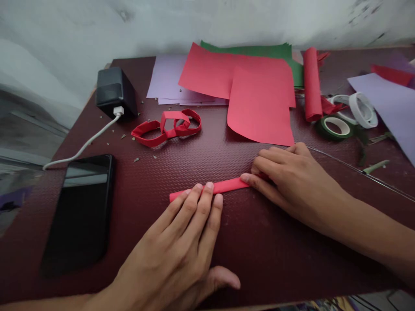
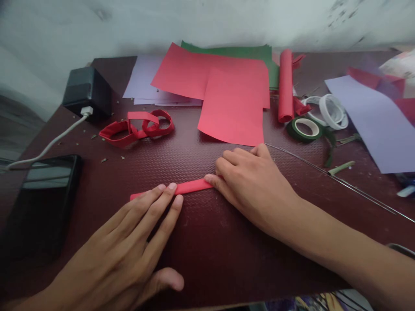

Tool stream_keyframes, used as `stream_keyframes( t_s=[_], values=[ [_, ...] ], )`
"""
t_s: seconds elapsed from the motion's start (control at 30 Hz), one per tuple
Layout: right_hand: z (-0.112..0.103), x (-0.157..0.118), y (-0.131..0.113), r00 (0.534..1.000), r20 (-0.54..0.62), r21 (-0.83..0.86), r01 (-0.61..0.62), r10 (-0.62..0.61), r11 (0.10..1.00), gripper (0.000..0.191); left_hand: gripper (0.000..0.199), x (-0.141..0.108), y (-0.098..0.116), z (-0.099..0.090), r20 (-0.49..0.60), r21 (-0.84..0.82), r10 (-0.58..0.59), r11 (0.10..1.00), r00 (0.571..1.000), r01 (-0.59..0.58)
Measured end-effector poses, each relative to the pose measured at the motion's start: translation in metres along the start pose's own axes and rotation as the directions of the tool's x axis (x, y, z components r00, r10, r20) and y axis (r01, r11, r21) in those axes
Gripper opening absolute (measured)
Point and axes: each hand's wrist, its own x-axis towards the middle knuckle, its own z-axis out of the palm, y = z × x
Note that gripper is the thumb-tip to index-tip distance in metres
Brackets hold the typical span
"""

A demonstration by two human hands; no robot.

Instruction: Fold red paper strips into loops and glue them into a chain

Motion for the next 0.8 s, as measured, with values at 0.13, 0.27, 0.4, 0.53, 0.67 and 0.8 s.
stream_keyframes(
  t_s=[0.13, 0.27, 0.4, 0.53, 0.67, 0.8],
  values=[
    [-0.0009, 0.0011, 0.0002, 1.000, 0.008, 0.005, -0.006, 0.006, 1.000, 0.032, 0.085, -0.0004, 0.0009, -0.0006, 0.013, -0.014, -0.006, 1.000, 1.000, 0.006],
    [-0.0003, 0.0017, 0.0004, 1.000, 0.011, 0.004, -0.015, 0.015, 1.000, 0.032, 0.086, -0.0013, 0.0027, 0.0011, 0.011, -0.011, -0.018, 1.000, 1.000, 0.018],
    [0.0000, 0.0024, 0.0004, 1.000, 0.010, -0.004, -0.013, 0.013, 1.000, 0.034, 0.085, -0.0025, 0.0048, 0.0020, 0.009, 0.002, -0.041, 0.999, 0.999, 0.041],
    [-0.0005, 0.0034, 0.0000, 1.000, 0.018, -0.023, -0.011, 0.011, 1.000, 0.036, 0.086, -0.0025, 0.0062, 0.0022, 0.022, 0.003, -0.049, 0.999, 0.999, 0.049],
    [-0.0011, 0.0035, -0.0006, 1.000, 0.016, -0.033, -0.012, 0.013, 0.999, 0.035, 0.085, -0.0020, 0.0067, 0.0028, 0.026, 0.007, -0.068, 0.998, 0.997, 0.068],
    [-0.0010, 0.0032, -0.0011, 1.000, 0.009, -0.056, -0.010, 0.011, 0.998, 0.036, 0.082, -0.0022, 0.0076, 0.0023, 0.024, 0.014, -0.086, 0.996, 0.996, 0.085]
  ],
)
